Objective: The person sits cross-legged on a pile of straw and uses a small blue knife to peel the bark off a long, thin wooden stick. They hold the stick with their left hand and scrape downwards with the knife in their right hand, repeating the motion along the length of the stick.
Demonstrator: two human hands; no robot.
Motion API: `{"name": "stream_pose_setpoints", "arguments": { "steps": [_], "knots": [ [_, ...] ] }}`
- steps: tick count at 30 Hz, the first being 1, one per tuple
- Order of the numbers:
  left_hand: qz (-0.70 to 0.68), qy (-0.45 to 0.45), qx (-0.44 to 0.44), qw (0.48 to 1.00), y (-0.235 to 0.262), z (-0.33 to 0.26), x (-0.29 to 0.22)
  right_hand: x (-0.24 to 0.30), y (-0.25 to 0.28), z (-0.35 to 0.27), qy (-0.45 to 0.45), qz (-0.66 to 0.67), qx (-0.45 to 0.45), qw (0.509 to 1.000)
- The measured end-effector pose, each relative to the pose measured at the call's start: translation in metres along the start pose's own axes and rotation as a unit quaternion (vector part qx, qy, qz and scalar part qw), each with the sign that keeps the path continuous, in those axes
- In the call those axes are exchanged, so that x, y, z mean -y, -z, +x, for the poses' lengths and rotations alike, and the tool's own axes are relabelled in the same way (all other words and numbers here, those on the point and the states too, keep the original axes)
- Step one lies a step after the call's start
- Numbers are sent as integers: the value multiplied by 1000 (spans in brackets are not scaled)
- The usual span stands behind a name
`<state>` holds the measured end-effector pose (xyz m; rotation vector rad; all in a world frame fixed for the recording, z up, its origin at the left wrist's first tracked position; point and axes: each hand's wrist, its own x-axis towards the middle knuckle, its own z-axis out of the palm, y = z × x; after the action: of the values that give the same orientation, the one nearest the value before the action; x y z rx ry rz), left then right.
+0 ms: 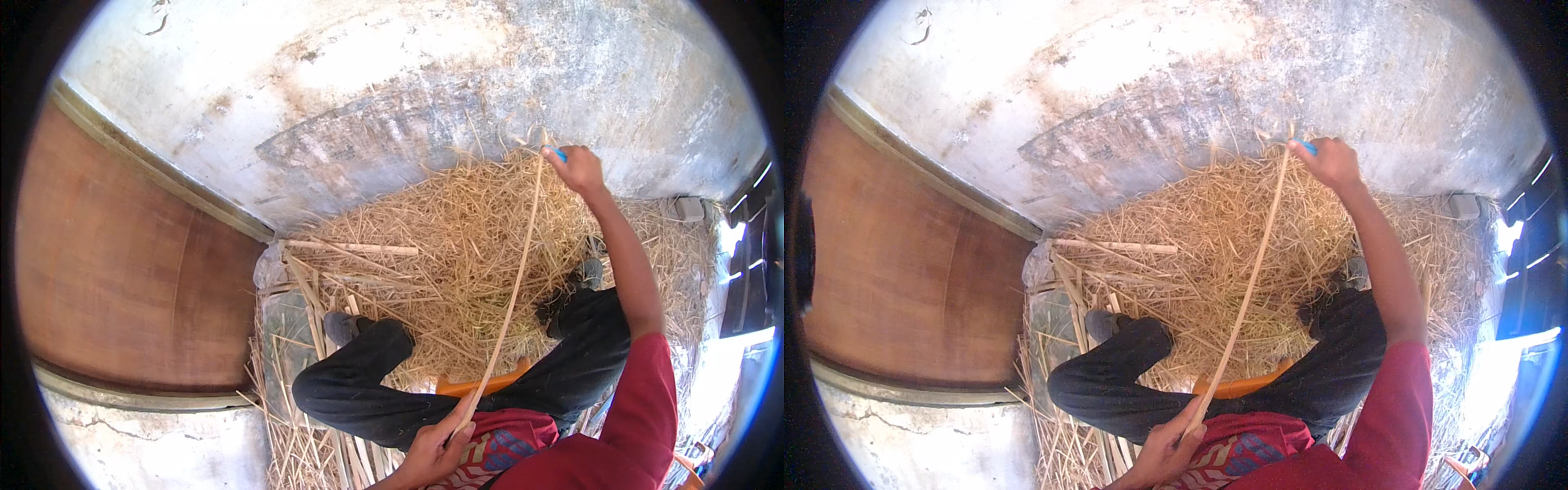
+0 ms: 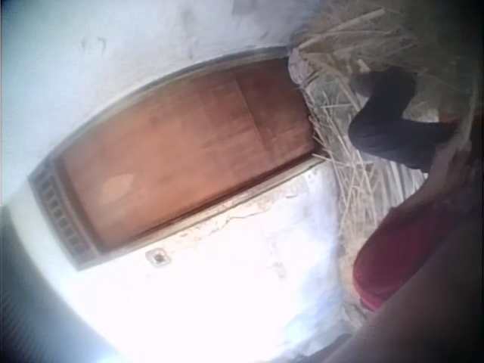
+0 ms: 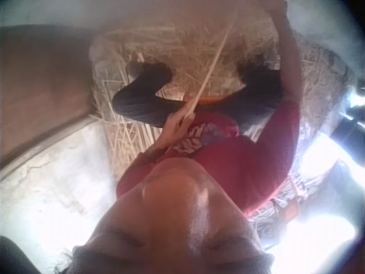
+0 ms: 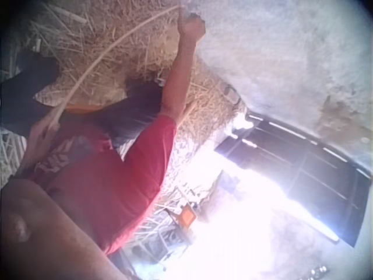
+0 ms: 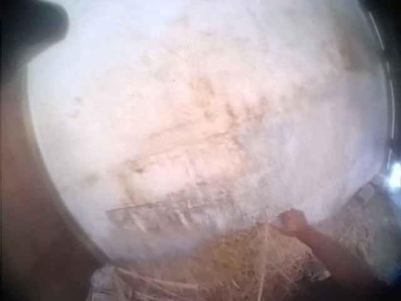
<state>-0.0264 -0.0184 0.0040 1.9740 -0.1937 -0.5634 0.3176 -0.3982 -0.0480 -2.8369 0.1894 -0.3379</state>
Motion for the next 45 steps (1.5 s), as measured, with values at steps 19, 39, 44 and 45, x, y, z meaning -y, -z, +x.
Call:
{"name": "stream_pose_setpoints", "arguments": {
  "steps": [19,39,44,45],
  "knots": [
    [-605,14,9,796,24,73,-5,128,42,-125,313,99,224,917],
    [-501,76,38,861,11,48,-33,61,2,-30,-50,72,168,982],
    [-555,27,-27,831,15,57,-14,120,5,-108,174,122,172,962],
    [-544,29,-30,838,21,54,-16,132,7,-131,288,154,131,936]
  ]
}}
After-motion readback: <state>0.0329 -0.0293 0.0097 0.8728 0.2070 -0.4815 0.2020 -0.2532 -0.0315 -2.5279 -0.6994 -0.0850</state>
